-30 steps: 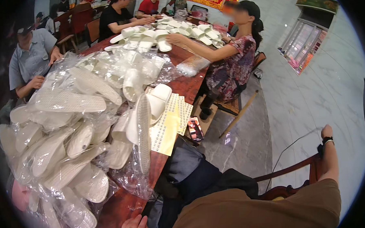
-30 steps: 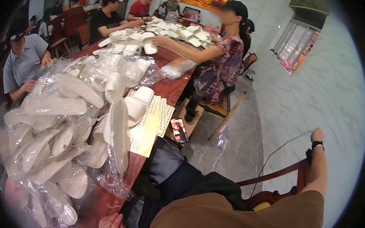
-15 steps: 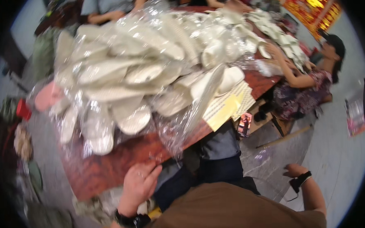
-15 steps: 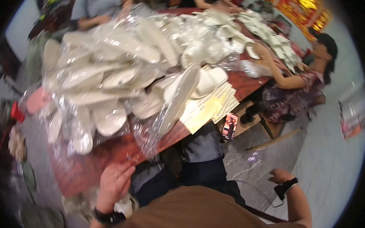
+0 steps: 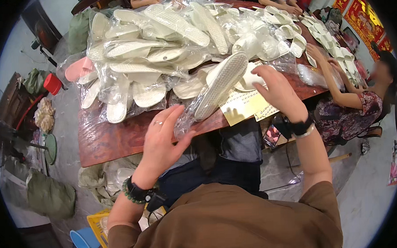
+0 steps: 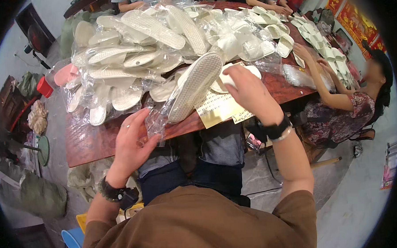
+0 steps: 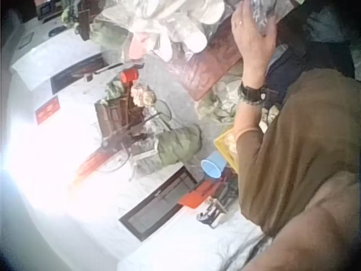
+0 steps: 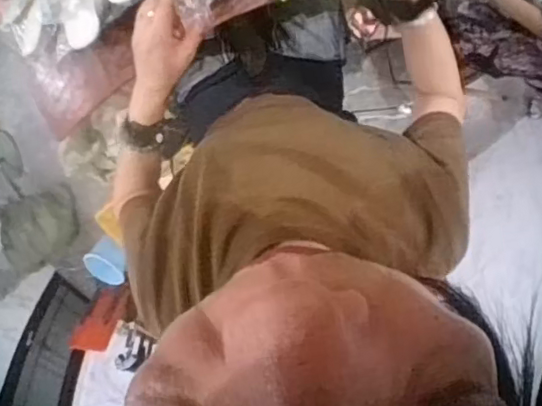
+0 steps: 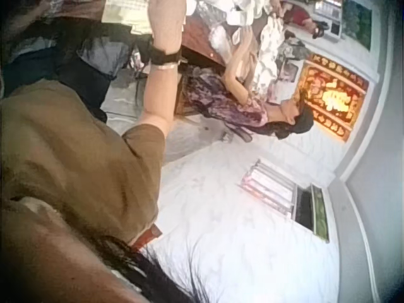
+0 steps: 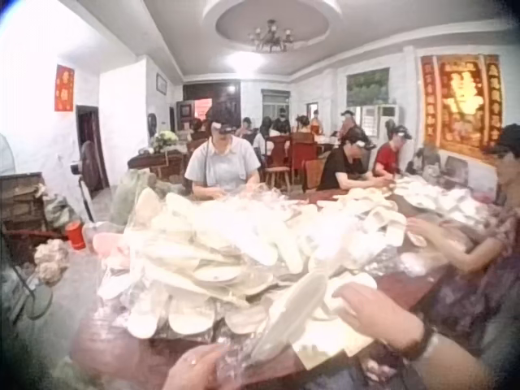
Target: Putting pairs of white slippers into plastic bags at a manufacturing station.
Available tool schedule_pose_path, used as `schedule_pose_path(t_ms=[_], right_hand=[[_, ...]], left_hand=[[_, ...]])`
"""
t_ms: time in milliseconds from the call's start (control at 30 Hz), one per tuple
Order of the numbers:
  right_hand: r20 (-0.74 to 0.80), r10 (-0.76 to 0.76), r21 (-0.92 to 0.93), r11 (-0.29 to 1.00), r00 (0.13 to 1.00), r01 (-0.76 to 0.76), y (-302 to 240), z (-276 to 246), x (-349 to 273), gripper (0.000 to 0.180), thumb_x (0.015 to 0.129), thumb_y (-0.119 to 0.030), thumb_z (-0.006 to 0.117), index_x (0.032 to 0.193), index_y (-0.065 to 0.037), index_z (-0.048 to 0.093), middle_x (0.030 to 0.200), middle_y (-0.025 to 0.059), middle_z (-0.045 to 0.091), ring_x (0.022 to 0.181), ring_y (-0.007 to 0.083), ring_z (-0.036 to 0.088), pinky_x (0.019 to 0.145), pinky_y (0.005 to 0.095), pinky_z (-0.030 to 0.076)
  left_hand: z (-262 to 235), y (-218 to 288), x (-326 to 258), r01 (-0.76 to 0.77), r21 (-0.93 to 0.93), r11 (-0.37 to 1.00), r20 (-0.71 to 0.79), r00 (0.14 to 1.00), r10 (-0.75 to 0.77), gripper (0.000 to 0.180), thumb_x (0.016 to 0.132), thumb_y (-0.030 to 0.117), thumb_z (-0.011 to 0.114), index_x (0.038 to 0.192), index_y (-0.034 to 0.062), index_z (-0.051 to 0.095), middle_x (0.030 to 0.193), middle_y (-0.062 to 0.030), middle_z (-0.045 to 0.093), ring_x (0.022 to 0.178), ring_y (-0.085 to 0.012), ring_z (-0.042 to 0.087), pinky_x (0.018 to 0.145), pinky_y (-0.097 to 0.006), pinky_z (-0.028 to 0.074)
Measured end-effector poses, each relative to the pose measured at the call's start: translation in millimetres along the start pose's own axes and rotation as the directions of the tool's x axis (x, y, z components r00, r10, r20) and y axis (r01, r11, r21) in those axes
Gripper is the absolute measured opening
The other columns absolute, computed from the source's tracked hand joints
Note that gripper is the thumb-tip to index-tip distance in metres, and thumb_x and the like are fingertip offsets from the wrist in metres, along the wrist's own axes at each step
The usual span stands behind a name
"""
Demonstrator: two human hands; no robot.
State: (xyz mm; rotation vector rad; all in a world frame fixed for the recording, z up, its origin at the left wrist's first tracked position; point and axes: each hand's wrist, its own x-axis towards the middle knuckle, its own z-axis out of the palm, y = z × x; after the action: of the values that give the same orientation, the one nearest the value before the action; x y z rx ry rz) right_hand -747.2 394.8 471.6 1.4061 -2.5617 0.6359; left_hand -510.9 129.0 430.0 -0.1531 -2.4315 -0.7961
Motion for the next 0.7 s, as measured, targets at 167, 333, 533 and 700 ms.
schedule_pose_path(t_ms=[167, 333, 533, 700], right_hand=[[-0.211, 0.134, -0.028, 0.989, 0.968, -0.143, 29.3, 29.1, 4.0, 0.047, 0.084, -0.015, 0.073, 0.122, 0.003, 0.053, 0.12, 0.0243, 0.057, 0.113, 0.0427, 0.057, 0.095, 0.0469, 0.049], [0.04, 0.285, 0.03, 0.958, 0.958, -0.286, 28.6, 53.6, -8.3, 0.049, 0.086, -0.022, 0.075, 0.121, 0.007, 0.059, 0.113, 0.0263, 0.065, 0.097, 0.038, 0.067, 0.087, 0.0436, 0.053], [0.173, 0.23, 0.366, 0.888, 0.958, -0.279, 5.9, 75.8, -37.3, 0.038, 0.088, -0.024, 0.071, 0.113, 0.004, 0.065, 0.101, 0.024, 0.07, 0.088, 0.0342, 0.071, 0.08, 0.0424, 0.056], [0.311, 0.218, 0.52, 0.775, 0.925, -0.357, -8.5, 89.9, -47.3, 0.035, 0.093, -0.02, 0.067, 0.12, 0.002, 0.064, 0.109, 0.0149, 0.071, 0.096, 0.0221, 0.071, 0.082, 0.034, 0.056]], left_hand=[[55.1, -4.1, 32.4, 0.059, 0.001, 0.998, 0.034, 0.998, -0.059, 0.092, 0.077, 0.031, 0.086, 0.146, -0.0042, 0.039, 0.14, -0.0261, 0.052, 0.129, -0.0412, 0.051, 0.108, -0.045, 0.041], [93.3, -15.0, 56.8, 0.16, 0.072, 0.984, 0.088, 0.982, -0.166, 0.095, 0.071, 0.034, 0.087, 0.142, -0.0066, 0.04, 0.127, -0.0284, 0.059, 0.117, -0.0429, 0.058, 0.098, -0.047, 0.048], [111.0, -32.4, 61.7, 0.348, -0.016, 0.937, 0.211, 0.918, -0.337, 0.057, 0.075, 0.024, 0.082, 0.121, -0.0016, 0.059, 0.102, -0.0243, 0.069, 0.099, -0.0415, 0.066, 0.084, -0.045, 0.053], [83.4, -13.0, 58.2, 0.203, -0.016, 0.979, 0.023, 0.979, -0.203, 0.039, 0.074, 0.015, 0.077, 0.107, 0.0033, 0.059, 0.08, -0.0214, 0.066, 0.081, -0.0426, 0.066, 0.07, -0.047, 0.052]])
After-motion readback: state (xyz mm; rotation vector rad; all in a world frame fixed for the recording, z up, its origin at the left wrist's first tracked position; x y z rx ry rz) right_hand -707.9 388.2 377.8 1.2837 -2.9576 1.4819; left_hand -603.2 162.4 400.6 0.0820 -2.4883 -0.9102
